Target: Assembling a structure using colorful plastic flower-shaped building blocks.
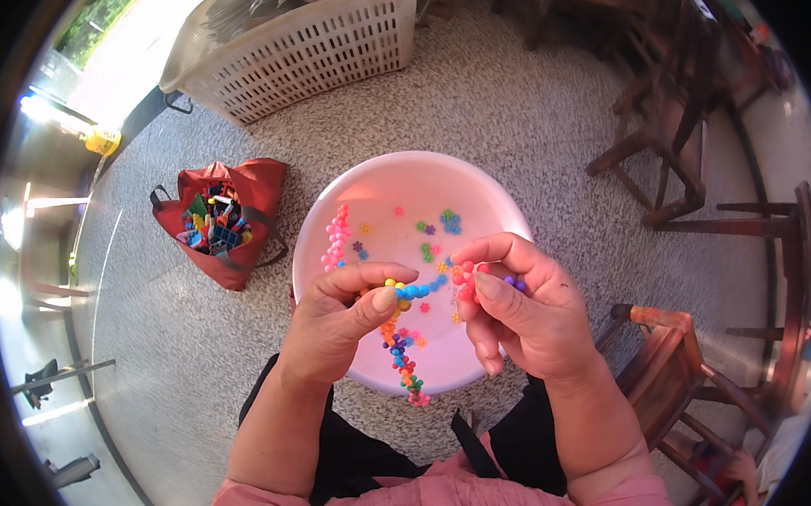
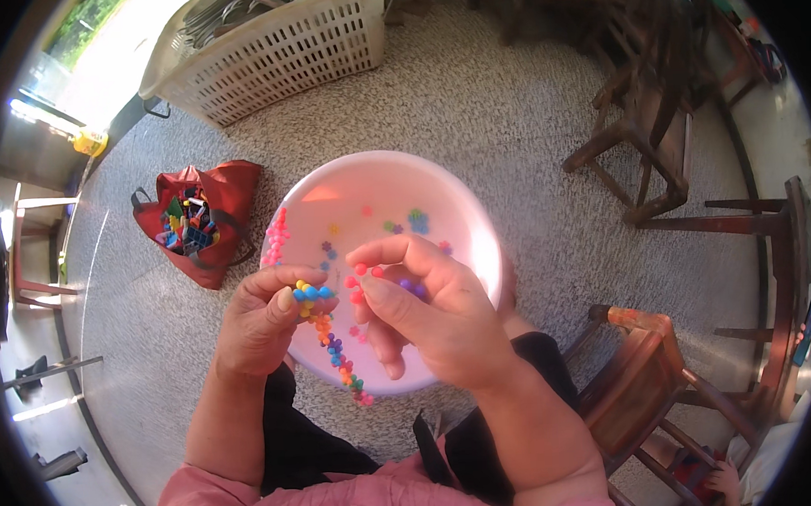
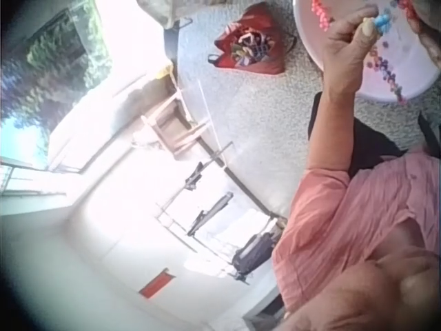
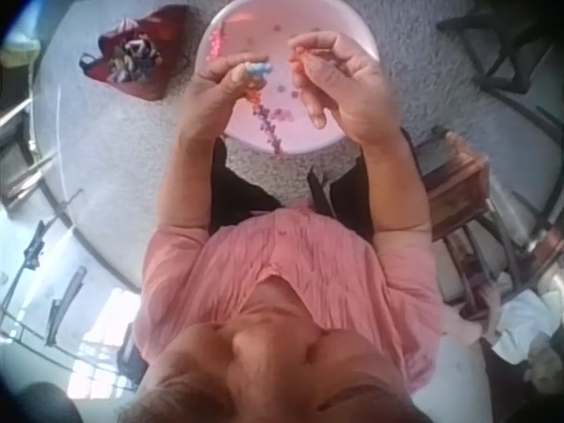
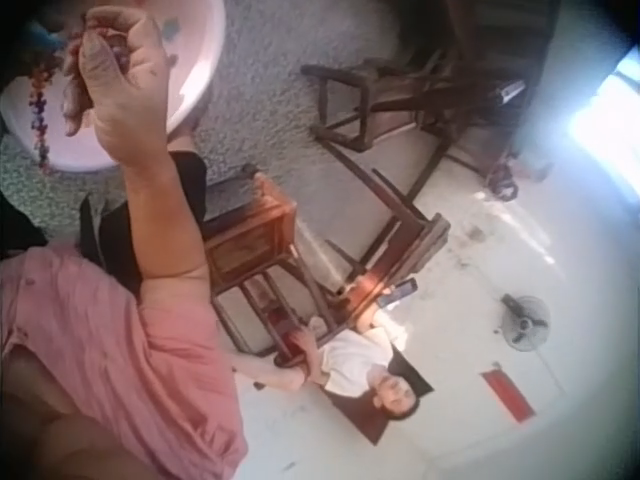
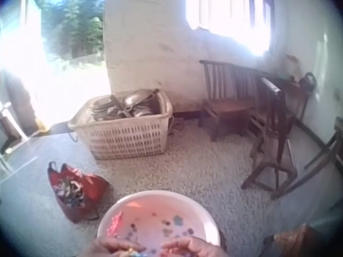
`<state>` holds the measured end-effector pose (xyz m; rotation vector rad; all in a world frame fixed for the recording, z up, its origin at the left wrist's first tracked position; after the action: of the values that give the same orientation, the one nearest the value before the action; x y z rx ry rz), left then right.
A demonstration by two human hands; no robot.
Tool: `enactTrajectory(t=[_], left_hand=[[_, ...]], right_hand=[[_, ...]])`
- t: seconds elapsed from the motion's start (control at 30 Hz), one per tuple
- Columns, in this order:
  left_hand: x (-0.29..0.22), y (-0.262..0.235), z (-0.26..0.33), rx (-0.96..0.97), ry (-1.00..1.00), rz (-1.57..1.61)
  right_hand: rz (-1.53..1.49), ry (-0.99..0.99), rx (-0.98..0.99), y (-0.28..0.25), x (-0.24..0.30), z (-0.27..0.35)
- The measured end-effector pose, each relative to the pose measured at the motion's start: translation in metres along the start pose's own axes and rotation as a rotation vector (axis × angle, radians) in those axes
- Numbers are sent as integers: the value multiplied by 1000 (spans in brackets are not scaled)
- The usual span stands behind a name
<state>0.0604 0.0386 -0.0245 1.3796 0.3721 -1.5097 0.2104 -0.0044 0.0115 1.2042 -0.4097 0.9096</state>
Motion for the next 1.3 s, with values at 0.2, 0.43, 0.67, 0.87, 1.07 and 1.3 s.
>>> enactTrajectory(t=[0.2,0.43,0.67,0.87,1.07,1.3], left_hand=[[2,-1,3,-24,9,43],[-4,-1,6,-61,26,60],[-12,-1,11,-81,49,-9],[-16,-10,16,-101,55,-76],[-19,-8,19,-82,86,-62],[-24,-8,22,-52,112,-98]], right_hand=[[49,-30,-10,2,4,-2],[159,-55,28,13,-3,-5],[287,-53,53,25,-7,-5],[252,-96,-26,19,-2,-8],[308,-94,3,25,-10,-12],[425,-152,45,30,-12,-12]])
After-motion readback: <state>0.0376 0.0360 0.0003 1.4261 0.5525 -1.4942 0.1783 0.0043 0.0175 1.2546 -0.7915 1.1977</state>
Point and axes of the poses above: each hand's wrist, its own z-axis away from the middle knuckle, its own y-axis out of the palm, x = y × z, the point moved 7 cm from there along -z, towards the middle knuckle, and after that the axes turned 3 degrees about y, right-handed, at the moved point
